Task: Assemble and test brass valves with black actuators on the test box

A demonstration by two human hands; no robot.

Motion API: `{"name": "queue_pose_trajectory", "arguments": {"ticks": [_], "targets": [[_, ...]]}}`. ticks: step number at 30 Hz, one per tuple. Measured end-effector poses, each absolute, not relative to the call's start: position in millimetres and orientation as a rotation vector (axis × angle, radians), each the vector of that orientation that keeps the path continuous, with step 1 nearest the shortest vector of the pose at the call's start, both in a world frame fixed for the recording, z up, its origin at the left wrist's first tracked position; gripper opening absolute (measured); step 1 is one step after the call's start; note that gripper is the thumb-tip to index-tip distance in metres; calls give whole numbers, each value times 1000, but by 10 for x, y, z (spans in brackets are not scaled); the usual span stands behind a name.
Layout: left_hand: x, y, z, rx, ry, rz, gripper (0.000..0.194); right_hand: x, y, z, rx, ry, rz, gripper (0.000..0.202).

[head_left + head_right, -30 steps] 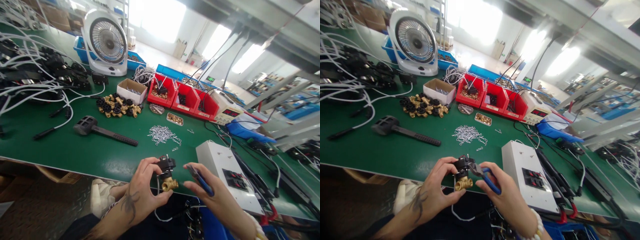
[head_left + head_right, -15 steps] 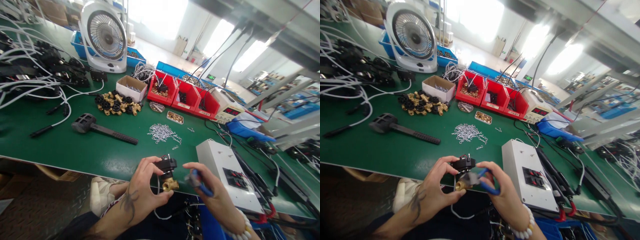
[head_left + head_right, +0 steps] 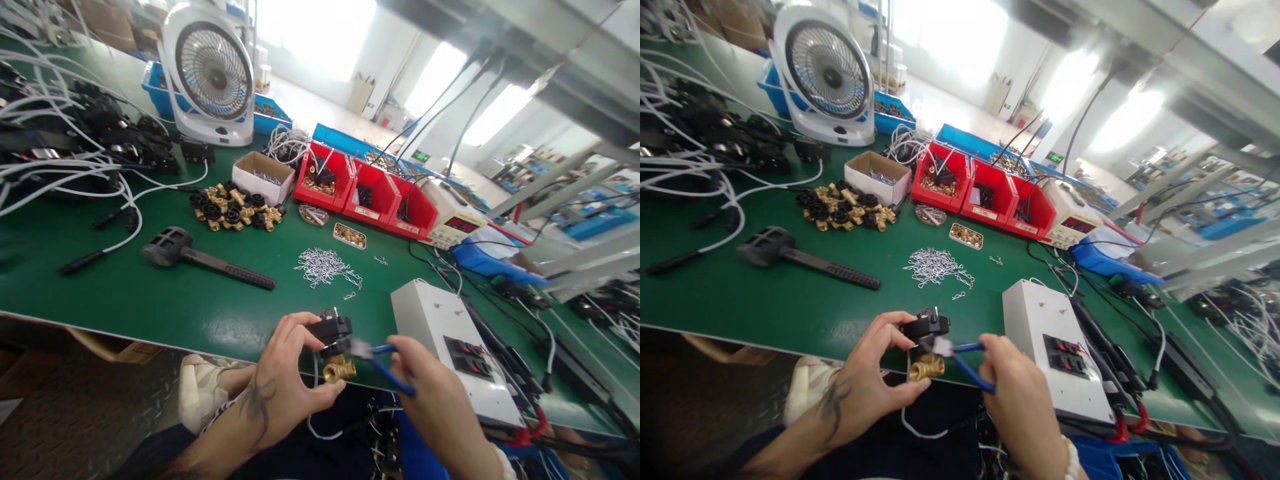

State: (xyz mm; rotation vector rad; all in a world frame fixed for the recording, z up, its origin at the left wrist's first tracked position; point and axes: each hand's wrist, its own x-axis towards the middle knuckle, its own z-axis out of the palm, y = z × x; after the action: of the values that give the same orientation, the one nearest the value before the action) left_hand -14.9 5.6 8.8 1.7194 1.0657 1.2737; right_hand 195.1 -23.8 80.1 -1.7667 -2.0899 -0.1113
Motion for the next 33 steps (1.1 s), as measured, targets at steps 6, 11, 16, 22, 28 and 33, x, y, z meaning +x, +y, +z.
{"name": "queue_pose_trajectory", "arguments": {"ticks": [6,11,16,22,28,33], "targets": [[-146,60,88,1708,1076,1277,36,1933,-211,840,-1780,-1926,-104,8],[-133,68,71,1759,1064,1274,37,1927,-208,839,-1764,-2269,-7,21],[-157,54,67,1738,1067,1272,38,1949,-209,857,-1768,-2007,-92,11],[-145,52,89,1775,1077,1264,36,1929,-204,867,-1777,-2356,-41,22],[-148,55,130,1781,1087,1289,39,1923,-173,874,-1795,-2192,-113,17],[-145,54,118,1768,1091,1319,42,1947,-185,918,-1772,-2197,-197,16]]}}
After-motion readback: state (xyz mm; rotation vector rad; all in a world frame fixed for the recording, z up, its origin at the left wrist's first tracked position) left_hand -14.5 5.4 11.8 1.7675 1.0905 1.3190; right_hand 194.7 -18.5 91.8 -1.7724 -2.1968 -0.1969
